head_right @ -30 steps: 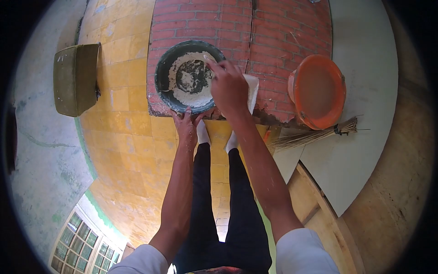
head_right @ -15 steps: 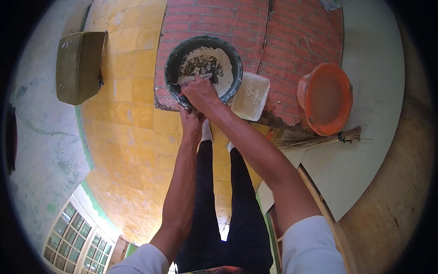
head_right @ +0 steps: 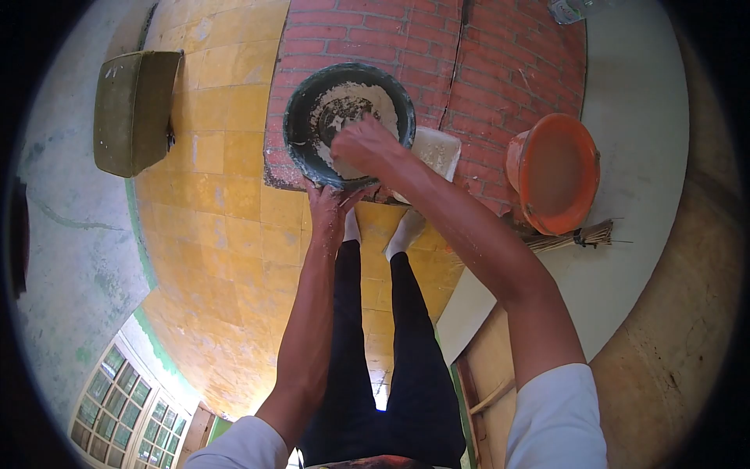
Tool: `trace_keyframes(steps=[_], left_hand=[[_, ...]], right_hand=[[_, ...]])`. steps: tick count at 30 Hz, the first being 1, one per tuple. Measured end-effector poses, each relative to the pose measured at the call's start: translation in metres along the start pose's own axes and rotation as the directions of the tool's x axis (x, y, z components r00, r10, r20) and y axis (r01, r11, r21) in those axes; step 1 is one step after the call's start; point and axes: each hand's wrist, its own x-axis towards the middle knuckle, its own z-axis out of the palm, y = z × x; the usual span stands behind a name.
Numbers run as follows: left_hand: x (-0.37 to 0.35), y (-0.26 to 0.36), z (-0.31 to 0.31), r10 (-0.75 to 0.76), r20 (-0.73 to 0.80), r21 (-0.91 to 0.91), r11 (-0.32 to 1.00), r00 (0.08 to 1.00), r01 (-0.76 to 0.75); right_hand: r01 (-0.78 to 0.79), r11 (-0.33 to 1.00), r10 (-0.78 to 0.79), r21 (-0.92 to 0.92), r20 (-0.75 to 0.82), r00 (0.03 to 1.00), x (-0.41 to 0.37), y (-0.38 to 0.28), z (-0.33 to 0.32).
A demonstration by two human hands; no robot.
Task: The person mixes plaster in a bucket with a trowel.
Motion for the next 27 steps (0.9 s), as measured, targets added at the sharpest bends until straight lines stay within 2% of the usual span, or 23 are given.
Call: trace_keyframes(steps=[1, 2, 3, 4, 6, 7, 8, 10, 12, 13, 15, 16, 18, 21, 22, 23, 27], left_hand=[[0.001, 0.002, -0.001, -0.022, -0.008, -0.079, 0.997, 1.000, 0.021], [0.001, 0.002, -0.001, -0.047, -0.013, -0.159, 0.986, 0.999, 0.044], [0.001, 0.003, 0.001, -0.048, -0.011, -0.162, 0.986, 0.999, 0.046], [0.002, 0.003, 0.002, -0.049, -0.058, -0.123, 0.992, 0.997, 0.042], [0.003, -0.004, 0.001, -0.050, -0.103, -0.081, 0.996, 0.993, 0.041], [0.004, -0.011, -0.001, 0.009, -0.119, -0.035, 0.999, 0.993, -0.014], [0.006, -0.017, -0.003, 0.068, -0.132, 0.012, 0.998, 0.989, -0.067], [0.004, -0.015, 0.001, 0.082, -0.136, 0.018, 0.997, 0.987, -0.080], [0.003, -0.010, 0.005, 0.102, -0.142, 0.033, 0.995, 0.985, -0.098], [0.002, -0.008, 0.007, 0.123, -0.143, 0.056, 0.992, 0.982, -0.116], [0.001, -0.005, 0.011, 0.141, -0.140, 0.079, 0.988, 0.980, -0.131], [0.001, -0.003, 0.012, 0.155, -0.139, 0.080, 0.986, 0.978, -0.145], [0.001, -0.002, 0.015, 0.170, -0.133, 0.081, 0.984, 0.976, -0.160], [0.000, -0.004, 0.017, 0.195, -0.135, 0.138, 0.975, 0.971, -0.177], [0.001, -0.007, 0.018, 0.238, -0.113, 0.137, 0.965, 0.965, -0.223], [0.001, -0.010, 0.020, 0.280, -0.091, 0.135, 0.954, 0.956, -0.267], [-0.002, -0.009, 0.032, 0.287, -0.081, 0.128, 0.953, 0.955, -0.276]], right_hand=[[-0.002, 1.000, 0.002, -0.002, -0.002, 1.000, -0.003, -0.001, 0.000], [0.001, 1.000, 0.000, -0.011, 0.121, 0.993, -0.009, -0.001, 0.000], [0.005, 1.000, 0.000, -0.020, 0.244, 0.970, -0.015, -0.003, -0.004], [0.004, 1.000, 0.001, -0.023, 0.247, 0.969, -0.021, -0.002, -0.008], [-0.075, 0.992, 0.049, 0.099, 0.248, 0.968, -0.030, 0.000, -0.018], [-0.078, 0.992, 0.052, 0.098, 0.246, 0.968, -0.030, 0.003, -0.021], [-0.075, 0.992, 0.053, 0.104, 0.198, 0.979, -0.026, 0.008, -0.026], [-0.077, 0.991, 0.061, 0.107, 0.151, 0.987, -0.020, 0.024, -0.022], [0.025, 0.997, -0.023, 0.079, -0.023, 0.999, -0.011, 0.030, -0.017], [0.023, 0.996, -0.021, 0.081, -0.029, 0.999, -0.011, 0.028, -0.019], [-0.017, 0.993, 0.003, 0.117, 0.117, 0.993, -0.012, 0.023, -0.026], [-0.022, 0.993, 0.008, 0.117, 0.116, 0.993, -0.015, 0.020, -0.032], [-0.081, 0.991, 0.056, 0.104, 0.226, 0.973, -0.020, 0.018, -0.040], [-0.073, 0.994, 0.046, 0.084, 0.289, 0.956, -0.025, 0.020, -0.045], [-0.077, 0.994, 0.049, 0.084, 0.288, 0.956, -0.026, 0.022, -0.047], [-0.095, 0.993, 0.067, 0.075, 0.310, 0.949, -0.026, 0.026, -0.049], [-0.181, 0.977, 0.126, 0.113, 0.377, 0.917, -0.038, 0.027, -0.076]])
